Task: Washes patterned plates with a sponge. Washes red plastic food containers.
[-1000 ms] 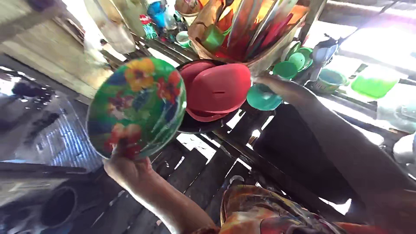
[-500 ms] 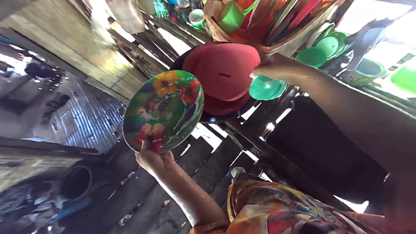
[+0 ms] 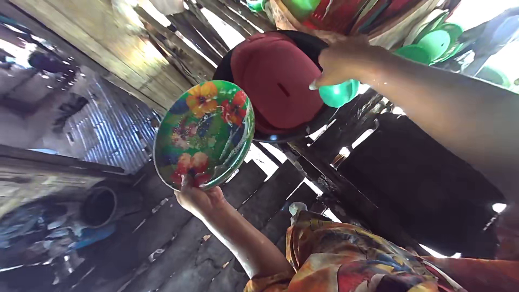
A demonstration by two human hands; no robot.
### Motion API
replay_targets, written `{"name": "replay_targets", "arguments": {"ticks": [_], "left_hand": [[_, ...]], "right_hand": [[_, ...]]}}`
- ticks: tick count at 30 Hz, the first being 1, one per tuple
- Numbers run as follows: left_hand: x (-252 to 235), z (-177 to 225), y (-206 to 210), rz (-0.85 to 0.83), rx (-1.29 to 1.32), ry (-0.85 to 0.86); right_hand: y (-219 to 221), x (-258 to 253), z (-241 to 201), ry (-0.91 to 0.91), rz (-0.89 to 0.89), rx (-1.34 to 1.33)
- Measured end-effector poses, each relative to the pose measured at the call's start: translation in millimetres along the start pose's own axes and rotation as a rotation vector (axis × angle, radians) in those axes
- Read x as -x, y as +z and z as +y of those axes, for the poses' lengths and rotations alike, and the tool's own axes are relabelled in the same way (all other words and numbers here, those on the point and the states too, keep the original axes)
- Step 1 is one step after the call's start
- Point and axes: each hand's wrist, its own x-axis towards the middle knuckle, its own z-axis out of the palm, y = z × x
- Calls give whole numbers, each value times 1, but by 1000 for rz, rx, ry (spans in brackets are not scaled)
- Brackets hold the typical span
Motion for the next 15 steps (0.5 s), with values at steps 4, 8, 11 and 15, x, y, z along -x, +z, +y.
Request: {"name": "replay_targets", "arguments": {"ticks": [4,8,11,15], "left_hand": [[4,-3,-1,9,42,16],[8,-4,6,31,56,7],[11,-7,11,37,51,-17],[14,-13,22,37,64,-26]], "right_hand": [[12,-45,21,79,-186,-243],[23,-71,19,199,-238,-493],[27,-87,16,325,-264,-636],[26,-95,13,340,-275,-717]]}}
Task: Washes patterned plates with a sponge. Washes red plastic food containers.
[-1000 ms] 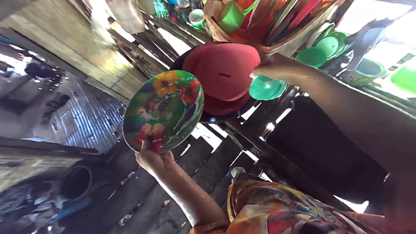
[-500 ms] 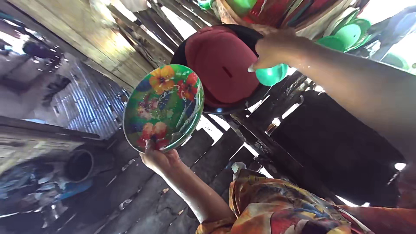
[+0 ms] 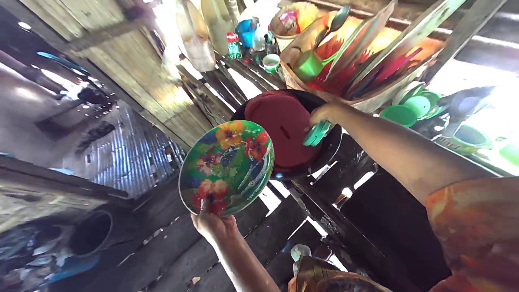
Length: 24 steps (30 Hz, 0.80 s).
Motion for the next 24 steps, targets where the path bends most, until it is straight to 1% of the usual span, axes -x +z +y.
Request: {"name": "replay_targets", "arguments": {"ticks": [2,4,7,9,10,12,17,21,24], "left_hand": [[-3,-7,3,-25,-9,-4],[-5,-13,4,-35,-10,-28],[-4,-18,9,-32,22,-75],[-4,-20,11,-31,42,-85],[-4,-20,13,-30,44,-84],[-6,-24,15,-30,51,-83],[-13,-32,18,-42,75,-111],[-16,-34,21,-61,66,-146],[-16,-36,20,-83,71,-156]], "right_hand": [[-1,5,0,-20,17,-30],[-3,10,1,-63,27,11],[-13,19,2,-180,75,64],[-20,16,5,-269,132,1],[-23,16,6,-292,107,-10],[-25,17,7,-301,85,-41],[-21,17,13,-274,102,-95],[-25,17,19,-313,-8,-214],[-22,28,26,-332,23,-252]]}}
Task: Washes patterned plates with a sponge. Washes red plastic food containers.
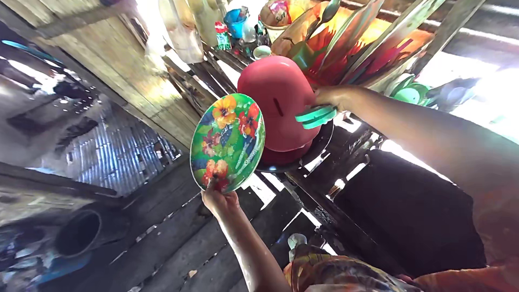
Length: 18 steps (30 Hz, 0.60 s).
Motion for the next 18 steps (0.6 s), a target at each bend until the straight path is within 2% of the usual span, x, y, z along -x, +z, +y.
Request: {"name": "replay_targets", "arguments": {"ticks": [4,8,13,16,18], "left_hand": [[-1,1,0,-10,-4,-30],[-2,-1,1,-20,12,-45],[-4,-5,9,-1,-3,48],[-2,-7,15,14,-4,89],[-1,-8,19,13,-33,158]], "right_hand": [[-2,16,4,-12,27,39],[-20,34,6,7,95,-45],[-50,79,4,4,169,-210],[-62,107,23,-22,232,-316],[-73,122,50,-99,211,-378]]}}
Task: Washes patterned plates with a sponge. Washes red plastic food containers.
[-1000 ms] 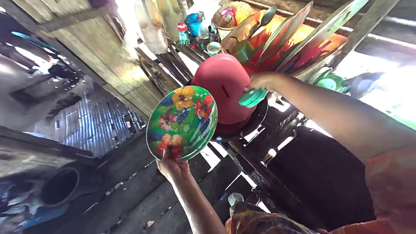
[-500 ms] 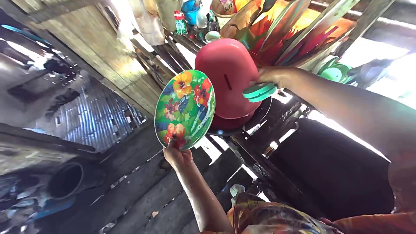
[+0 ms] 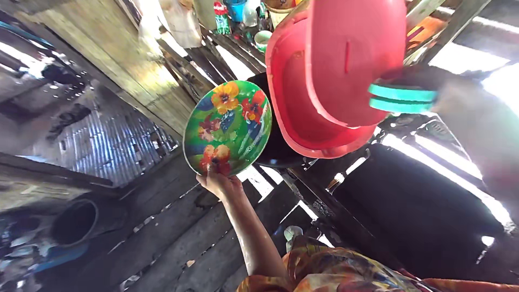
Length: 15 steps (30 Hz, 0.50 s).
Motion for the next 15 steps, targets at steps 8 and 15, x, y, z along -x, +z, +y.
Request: {"name": "replay_targets", "arguments": {"ticks": [8,15], "left_hand": [[-3,11,35,-243,-278,309],[28,6,70,-329,-1302,241]], "right_hand": [[-36,29,55,19,-13,-205],[-11,30,51,79,87,-240]]}}
